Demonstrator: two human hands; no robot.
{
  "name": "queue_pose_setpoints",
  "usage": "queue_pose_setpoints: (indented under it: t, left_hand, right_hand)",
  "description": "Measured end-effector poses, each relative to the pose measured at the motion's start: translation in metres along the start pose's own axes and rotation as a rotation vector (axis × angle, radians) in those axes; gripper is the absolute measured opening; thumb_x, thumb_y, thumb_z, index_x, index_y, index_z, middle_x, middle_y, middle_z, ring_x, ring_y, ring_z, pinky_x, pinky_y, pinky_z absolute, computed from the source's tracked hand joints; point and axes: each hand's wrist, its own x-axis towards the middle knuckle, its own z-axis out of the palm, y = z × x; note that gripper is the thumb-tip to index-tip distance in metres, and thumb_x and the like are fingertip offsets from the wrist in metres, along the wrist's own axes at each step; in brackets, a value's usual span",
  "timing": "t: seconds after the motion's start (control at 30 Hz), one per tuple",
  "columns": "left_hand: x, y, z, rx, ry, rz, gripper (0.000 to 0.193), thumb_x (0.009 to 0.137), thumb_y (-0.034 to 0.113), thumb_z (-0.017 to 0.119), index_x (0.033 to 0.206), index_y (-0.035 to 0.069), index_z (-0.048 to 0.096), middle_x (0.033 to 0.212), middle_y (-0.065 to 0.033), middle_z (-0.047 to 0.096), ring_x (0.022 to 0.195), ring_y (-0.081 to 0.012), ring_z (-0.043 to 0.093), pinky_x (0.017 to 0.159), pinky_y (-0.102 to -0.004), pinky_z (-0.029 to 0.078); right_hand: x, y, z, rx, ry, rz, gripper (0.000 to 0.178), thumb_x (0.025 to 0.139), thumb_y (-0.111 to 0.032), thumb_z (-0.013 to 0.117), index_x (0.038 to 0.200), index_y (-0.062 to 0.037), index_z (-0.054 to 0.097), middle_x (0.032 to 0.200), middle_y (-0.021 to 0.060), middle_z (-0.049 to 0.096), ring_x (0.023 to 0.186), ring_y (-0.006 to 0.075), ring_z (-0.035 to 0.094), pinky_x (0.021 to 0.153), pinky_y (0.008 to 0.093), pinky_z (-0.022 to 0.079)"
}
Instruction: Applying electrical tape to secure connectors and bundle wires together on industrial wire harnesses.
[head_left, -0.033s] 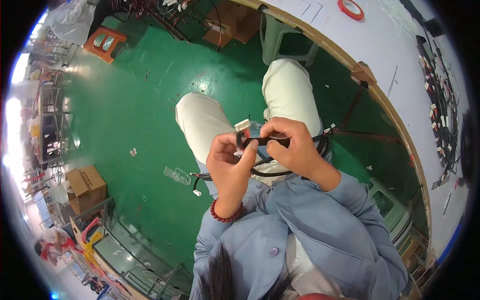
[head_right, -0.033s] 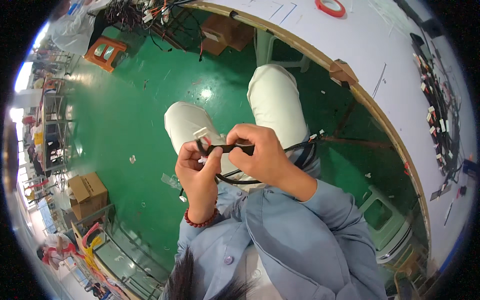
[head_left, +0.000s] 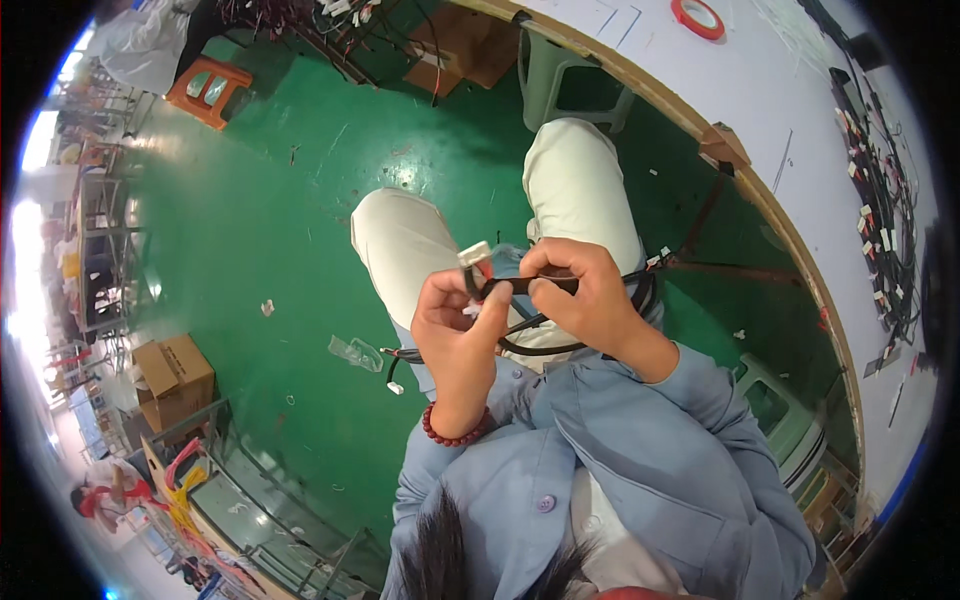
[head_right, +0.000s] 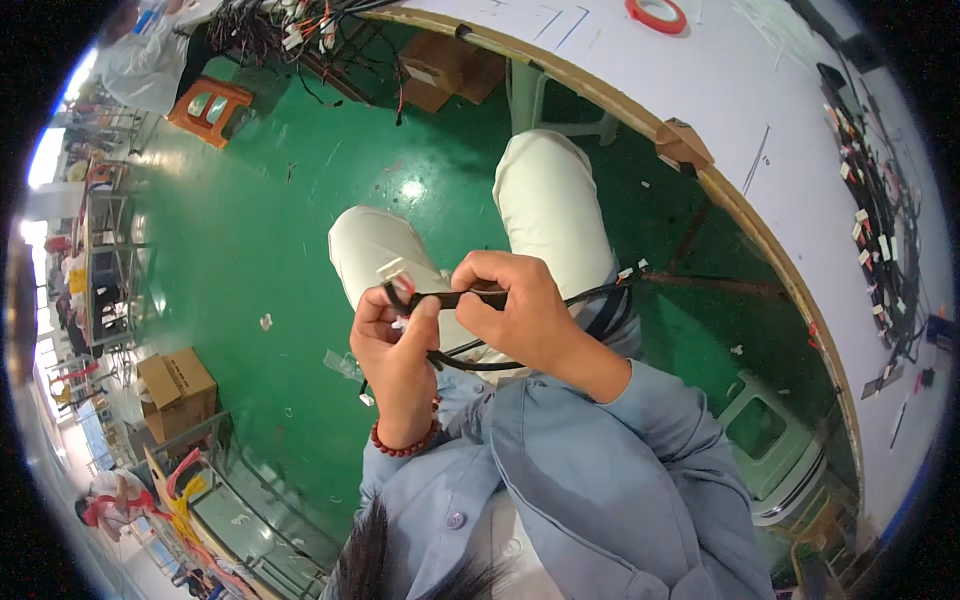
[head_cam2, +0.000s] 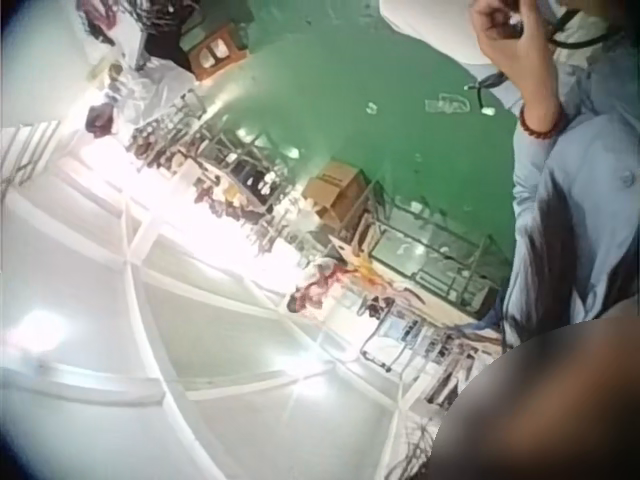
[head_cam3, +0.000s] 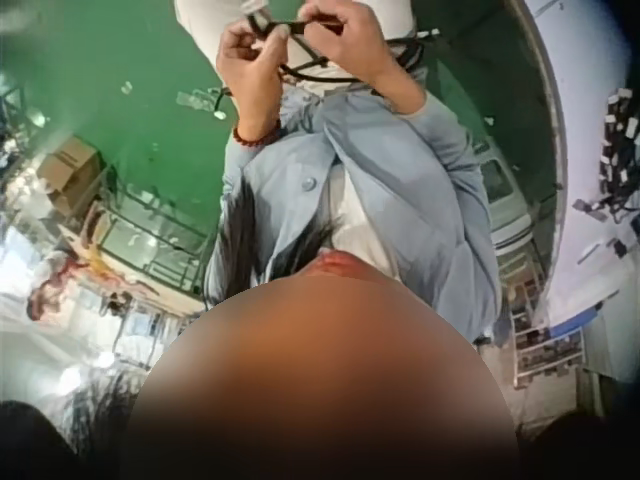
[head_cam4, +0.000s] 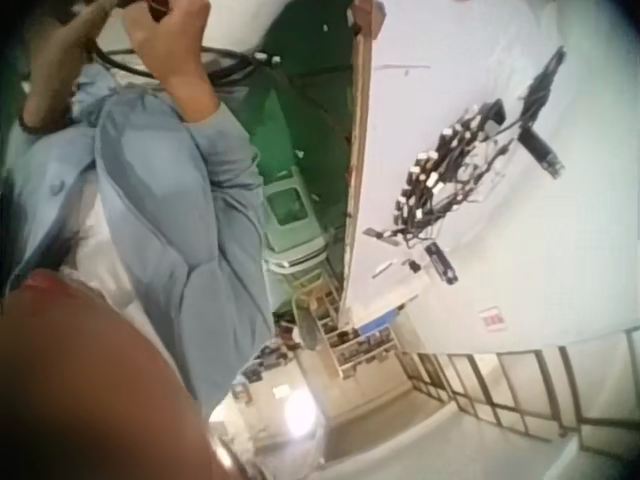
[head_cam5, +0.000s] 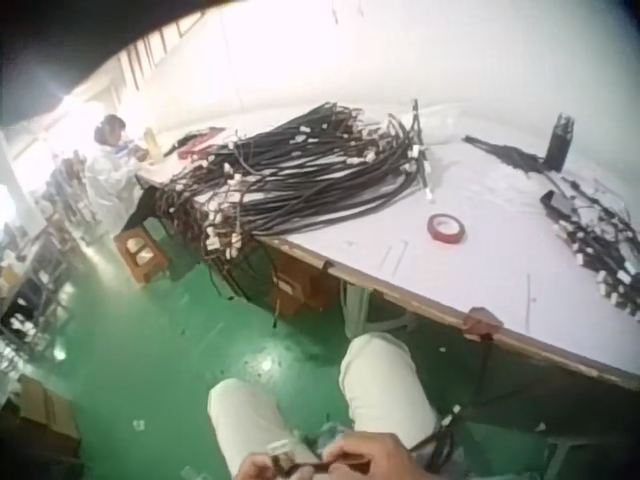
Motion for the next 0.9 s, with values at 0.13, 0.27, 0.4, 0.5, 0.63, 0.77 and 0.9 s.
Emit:
queue_pose_setpoints:
  t: [0.13,0.27,0.4,0.5,0.63,0.77,0.9]
  left_hand:
    - [0.003,-0.003,0.003,-0.179,-0.006,-0.049,0.020,0.077,-0.008,0.063,0.088,0.002,0.049,0.075,-0.0030,0.057,0.052,-0.0045,0.048,0.043,-0.0171,0.036]
    - [-0.005,-0.006,0.006,-0.202,-0.042,-0.072,0.020,0.077,-0.008,0.062,0.086,0.003,0.048,0.074,-0.0019,0.055,0.051,-0.0040,0.047,0.042,-0.0171,0.035]
    - [-0.012,-0.005,0.007,-0.115,-0.061,-0.012,0.021,0.077,-0.009,0.062,0.083,0.004,0.046,0.075,-0.0020,0.054,0.049,-0.0029,0.044,0.042,-0.0168,0.033]
    - [-0.013,-0.008,0.006,-0.162,-0.039,-0.013,0.021,0.077,-0.009,0.062,0.083,0.004,0.047,0.075,-0.0014,0.053,0.049,-0.0027,0.043,0.042,-0.0171,0.033]
    - [-0.023,0.010,0.008,-0.201,-0.121,0.154,0.021,0.076,-0.011,0.061,0.083,0.003,0.047,0.074,-0.0053,0.057,0.051,-0.0054,0.049,0.042,-0.0172,0.036]
    - [-0.009,0.014,0.005,-0.026,-0.057,0.036,0.019,0.077,-0.009,0.061,0.086,0.001,0.048,0.079,-0.0085,0.061,0.053,-0.0071,0.051,0.043,-0.0182,0.038]
    - [0.003,0.013,0.009,-0.061,-0.179,-0.111,0.019,0.080,-0.004,0.064,0.092,0.001,0.050,0.083,-0.0062,0.060,0.052,-0.0050,0.049,0.046,-0.0182,0.039]
  right_hand:
    - [-0.003,0.001,-0.002,0.268,-0.037,0.130,0.008,0.079,0.000,0.052,0.083,0.0034,0.058,0.068,-0.0002,0.053,0.056,0.0023,0.045,0.050,0.0196,0.037]
    - [-0.004,0.002,-0.002,0.379,-0.025,0.178,0.009,0.079,0.000,0.051,0.084,0.0030,0.059,0.069,0.0017,0.055,0.057,0.0051,0.048,0.050,0.0205,0.039]
    - [-0.001,0.003,-0.005,0.848,-0.033,0.420,0.010,0.080,0.000,0.050,0.082,0.0025,0.060,0.072,0.0045,0.058,0.058,0.0090,0.052,0.051,0.0215,0.042]
    - [0.001,0.010,0.000,0.629,0.047,0.284,0.011,0.081,-0.003,0.050,0.079,0.0025,0.060,0.073,0.0049,0.059,0.058,0.0093,0.052,0.051,0.0220,0.043]
    - [0.017,0.063,-0.029,0.094,0.190,0.159,0.009,0.081,-0.003,0.051,0.078,0.0026,0.058,0.072,0.0035,0.058,0.059,0.0075,0.052,0.053,0.0212,0.043]
    - [0.000,0.043,-0.041,0.043,0.284,-0.012,0.006,0.077,-0.003,0.056,0.080,-0.0012,0.060,0.087,0.0054,0.058,0.076,0.0100,0.055,0.067,0.0224,0.045]
    - [-0.003,-0.061,-0.081,-0.813,0.450,-0.566,0.010,0.074,-0.002,0.059,0.083,-0.0039,0.063,0.096,0.0098,0.054,0.086,0.0202,0.051,0.075,0.0304,0.043]
